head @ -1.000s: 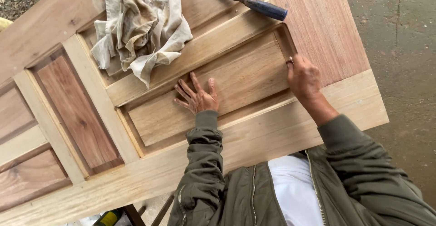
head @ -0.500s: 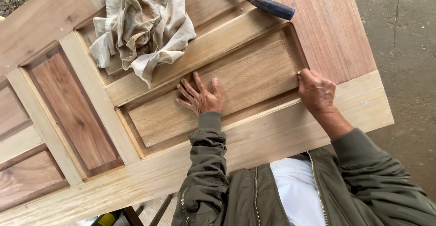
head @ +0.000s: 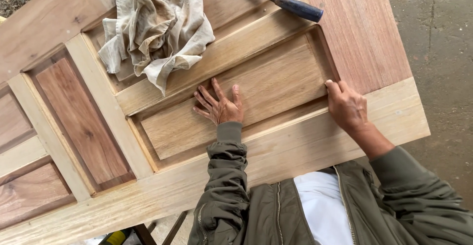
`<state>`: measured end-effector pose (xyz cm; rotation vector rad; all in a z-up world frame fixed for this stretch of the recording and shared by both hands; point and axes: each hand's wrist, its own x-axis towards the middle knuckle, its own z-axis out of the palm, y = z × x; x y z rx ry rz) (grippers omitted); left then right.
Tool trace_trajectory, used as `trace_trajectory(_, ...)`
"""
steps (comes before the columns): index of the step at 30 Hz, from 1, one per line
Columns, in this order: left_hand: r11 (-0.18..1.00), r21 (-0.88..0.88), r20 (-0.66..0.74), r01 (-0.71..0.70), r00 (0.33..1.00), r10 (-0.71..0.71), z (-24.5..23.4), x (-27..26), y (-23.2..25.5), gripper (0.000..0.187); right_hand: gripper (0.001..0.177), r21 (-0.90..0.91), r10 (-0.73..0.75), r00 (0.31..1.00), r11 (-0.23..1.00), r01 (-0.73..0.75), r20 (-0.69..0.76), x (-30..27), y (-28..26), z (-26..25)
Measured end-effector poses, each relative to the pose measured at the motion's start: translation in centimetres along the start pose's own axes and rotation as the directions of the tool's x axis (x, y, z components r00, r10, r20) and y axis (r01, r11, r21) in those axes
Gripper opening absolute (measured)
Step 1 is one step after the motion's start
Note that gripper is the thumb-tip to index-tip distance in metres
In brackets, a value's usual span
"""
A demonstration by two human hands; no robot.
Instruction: The person sands the surface and edges of a wooden door frame using a small piece of sandpaper. They work on the flat panels and the raised borders of the door, smoothing the wood grain by hand.
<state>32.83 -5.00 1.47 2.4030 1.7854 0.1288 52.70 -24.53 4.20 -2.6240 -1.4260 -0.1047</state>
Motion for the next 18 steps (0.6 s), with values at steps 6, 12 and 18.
trace_trajectory(6,1.000,0.016,0.024,0.020,1.000,-0.020,0.6,0.1,-0.1,0.066,0.008,0.087,-0.098,0.985,0.990,0.111,-0.140,4.9,0.3,2.3)
trace_trajectory(12,1.000,0.014,-0.011,-0.001,1.000,0.001,0.5,0.0,-0.1,0.064,0.024,0.228,-0.109,0.987,0.970,0.080,0.116,4.0,0.2,-0.9)
trace_trajectory(18,1.000,0.015,0.005,0.013,1.000,-0.013,0.1,0.0,0.2,0.064,0.030,0.119,-0.095,0.995,0.989,0.089,0.042,1.6,1.6,4.0)
